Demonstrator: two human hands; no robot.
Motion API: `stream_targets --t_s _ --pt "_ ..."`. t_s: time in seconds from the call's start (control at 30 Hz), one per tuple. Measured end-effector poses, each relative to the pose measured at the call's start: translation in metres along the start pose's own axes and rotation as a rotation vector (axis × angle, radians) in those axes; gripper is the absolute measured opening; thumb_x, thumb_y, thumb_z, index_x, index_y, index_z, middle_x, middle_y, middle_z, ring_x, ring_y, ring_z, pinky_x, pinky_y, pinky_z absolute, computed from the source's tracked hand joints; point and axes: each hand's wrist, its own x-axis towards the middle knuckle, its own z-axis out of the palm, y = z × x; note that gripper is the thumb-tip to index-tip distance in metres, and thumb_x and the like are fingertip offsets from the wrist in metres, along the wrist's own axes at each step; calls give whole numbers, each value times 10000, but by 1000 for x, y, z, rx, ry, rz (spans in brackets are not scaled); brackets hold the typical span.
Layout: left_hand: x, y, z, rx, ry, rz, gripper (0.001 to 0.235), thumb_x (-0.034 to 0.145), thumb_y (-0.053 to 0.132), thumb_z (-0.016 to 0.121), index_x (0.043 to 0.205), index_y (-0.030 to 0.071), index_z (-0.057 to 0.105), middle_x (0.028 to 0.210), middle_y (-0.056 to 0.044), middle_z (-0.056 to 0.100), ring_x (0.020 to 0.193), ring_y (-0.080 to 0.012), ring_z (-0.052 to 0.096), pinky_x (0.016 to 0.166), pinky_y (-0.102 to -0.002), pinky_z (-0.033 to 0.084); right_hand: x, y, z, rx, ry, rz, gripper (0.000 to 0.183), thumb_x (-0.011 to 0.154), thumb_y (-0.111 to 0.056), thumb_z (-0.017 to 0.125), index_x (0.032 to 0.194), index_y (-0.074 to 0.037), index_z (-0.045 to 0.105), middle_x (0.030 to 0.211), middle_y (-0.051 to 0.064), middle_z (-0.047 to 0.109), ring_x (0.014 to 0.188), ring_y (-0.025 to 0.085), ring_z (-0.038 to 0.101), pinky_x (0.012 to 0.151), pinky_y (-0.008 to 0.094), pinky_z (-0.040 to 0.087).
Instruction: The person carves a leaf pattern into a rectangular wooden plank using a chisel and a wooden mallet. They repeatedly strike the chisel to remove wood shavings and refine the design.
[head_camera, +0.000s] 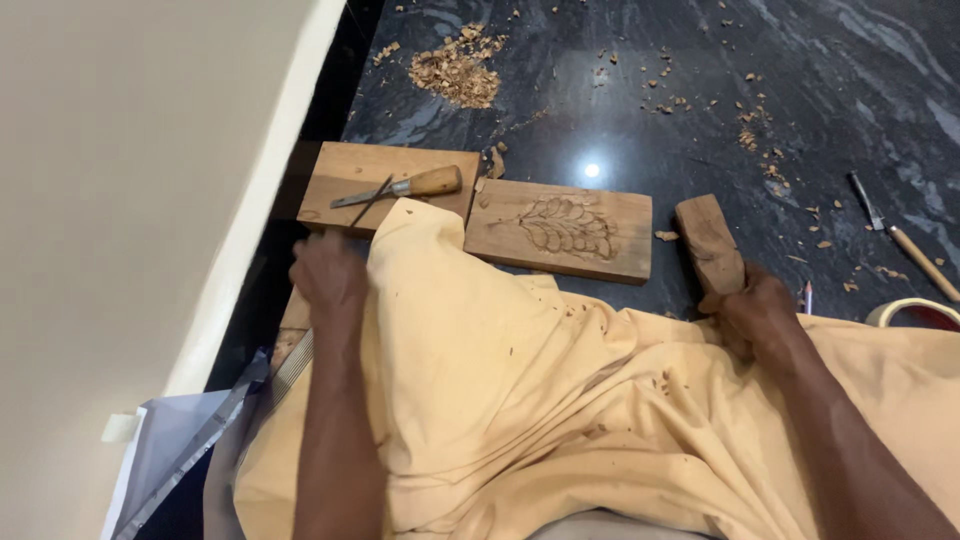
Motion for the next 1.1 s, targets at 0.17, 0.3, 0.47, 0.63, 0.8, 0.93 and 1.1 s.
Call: stream_targets --t_s 0.17,0.3,0.47,0.63,0.8,0.93,1.1 --pt "-16 -25 32 20 34 128 215 929 81 556 803 3 712 790 -246 700 781 -430 662 748 -546 550 11 9 3 -7 7 -29 587 771 23 720 1349 -18 620 863 161 689 669 242 632 581 379 511" --pt "18 6 25 -194 72 239 207 913 18 520 865 -6 720 835 -234 703 851 -418 661 801 -544 541 22 17 4 -28 24 -33 623 749 32 749 1354 -22 610 921 141 712 684 236 656 602 371 538" --pt "78 88 46 -251 -101 477 172 696 55 602 768 43 757 816 -221 719 861 -420 669 728 -539 530 27 17 6 -26 33 24 665 746 58 737 1387 -60 604 921 158 709 669 251 643 589 400 531" --pt "123 176 138 -317 -40 617 232 897 129 557 757 68 732 817 -225 707 818 -421 675 834 -550 529 24 20 5 -39 40 11 636 758 44 740 1372 -48 605 908 144 713 670 238 651 585 388 533" --pt "143 215 161 -417 -138 544 324 1009 189 539 790 57 738 889 -280 685 852 -473 651 841 -585 509 24 15 3 -61 40 73 625 758 12 757 1363 -80 629 901 173 720 675 253 649 586 414 527" --pt "121 219 97 -483 -107 380 206 855 209 711 888 7 727 981 -246 706 980 -445 654 831 -557 524 14 5 2 -268 89 -37 677 720 -84 800 1372 -130 623 996 181 738 829 291 692 739 452 545" --pt "63 224 26 -612 -116 277 201 876 165 765 1007 16 738 1007 -211 691 962 -405 646 832 -510 524 34 5 -3 -691 164 -73 572 795 -335 818 1312 -155 652 1165 194 717 1085 386 665 932 489 524"
